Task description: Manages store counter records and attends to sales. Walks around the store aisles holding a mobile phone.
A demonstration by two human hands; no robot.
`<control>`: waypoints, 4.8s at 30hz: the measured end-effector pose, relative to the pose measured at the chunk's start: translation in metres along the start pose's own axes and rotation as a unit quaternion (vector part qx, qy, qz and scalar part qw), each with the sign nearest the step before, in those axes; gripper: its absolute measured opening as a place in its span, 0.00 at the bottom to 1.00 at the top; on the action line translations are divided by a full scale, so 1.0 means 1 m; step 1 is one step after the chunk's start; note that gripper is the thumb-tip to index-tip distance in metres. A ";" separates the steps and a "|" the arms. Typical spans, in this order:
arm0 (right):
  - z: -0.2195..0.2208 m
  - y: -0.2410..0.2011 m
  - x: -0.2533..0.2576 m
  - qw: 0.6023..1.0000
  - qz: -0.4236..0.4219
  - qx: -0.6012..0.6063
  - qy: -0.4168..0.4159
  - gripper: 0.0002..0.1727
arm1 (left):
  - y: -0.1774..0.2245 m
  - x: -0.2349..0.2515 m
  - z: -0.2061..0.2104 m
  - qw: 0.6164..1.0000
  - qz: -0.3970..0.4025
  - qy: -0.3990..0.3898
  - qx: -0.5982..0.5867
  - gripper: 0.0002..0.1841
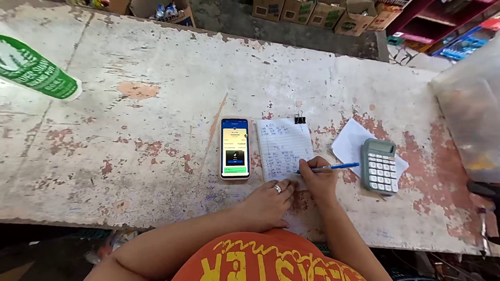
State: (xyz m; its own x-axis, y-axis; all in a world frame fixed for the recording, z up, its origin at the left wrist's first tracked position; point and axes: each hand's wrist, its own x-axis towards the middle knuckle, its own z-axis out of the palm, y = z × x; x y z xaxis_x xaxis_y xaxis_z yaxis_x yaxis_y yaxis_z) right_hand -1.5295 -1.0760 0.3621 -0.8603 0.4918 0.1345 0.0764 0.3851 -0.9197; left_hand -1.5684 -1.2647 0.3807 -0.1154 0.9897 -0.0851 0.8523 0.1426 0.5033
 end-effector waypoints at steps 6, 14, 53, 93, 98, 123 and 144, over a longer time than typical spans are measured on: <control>0.001 0.002 -0.002 1.000 -0.003 0.001 0.019 0.13 | 0.001 0.001 0.001 1.000 -0.007 -0.005 -0.002 0.42; -0.001 0.003 -0.004 1.000 -0.014 -0.017 0.007 0.13 | -0.001 0.000 0.008 0.999 -0.019 0.040 -0.011 0.44; -0.007 -0.006 0.002 0.999 0.034 0.008 -0.006 0.12 | -0.006 0.000 0.008 0.999 -0.021 0.044 -0.005 0.43; -0.029 0.027 0.006 0.991 -0.053 -0.076 0.096 0.14 | 0.028 0.054 -0.011 0.996 -0.060 -0.069 0.022 0.46; -0.029 0.027 0.006 0.992 -0.052 -0.067 0.094 0.14 | 0.028 0.055 -0.012 0.995 -0.056 -0.075 0.029 0.45; -0.031 0.017 0.006 0.995 0.005 -0.058 0.081 0.15 | 0.032 0.058 -0.010 0.992 -0.067 -0.093 0.055 0.47; -0.030 0.020 0.008 0.995 -0.015 -0.057 0.081 0.15 | 0.036 0.059 -0.010 0.987 -0.085 -0.129 0.052 0.54</control>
State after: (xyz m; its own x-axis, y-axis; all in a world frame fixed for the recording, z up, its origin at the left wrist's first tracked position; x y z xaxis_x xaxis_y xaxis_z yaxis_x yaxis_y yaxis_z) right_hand -1.5196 -1.0408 0.3554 -0.7709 0.5947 0.2283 0.1156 0.4831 -0.8679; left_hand -1.5502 -1.2007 0.4024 -0.1384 0.9132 -0.3832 0.8808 0.2904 0.3740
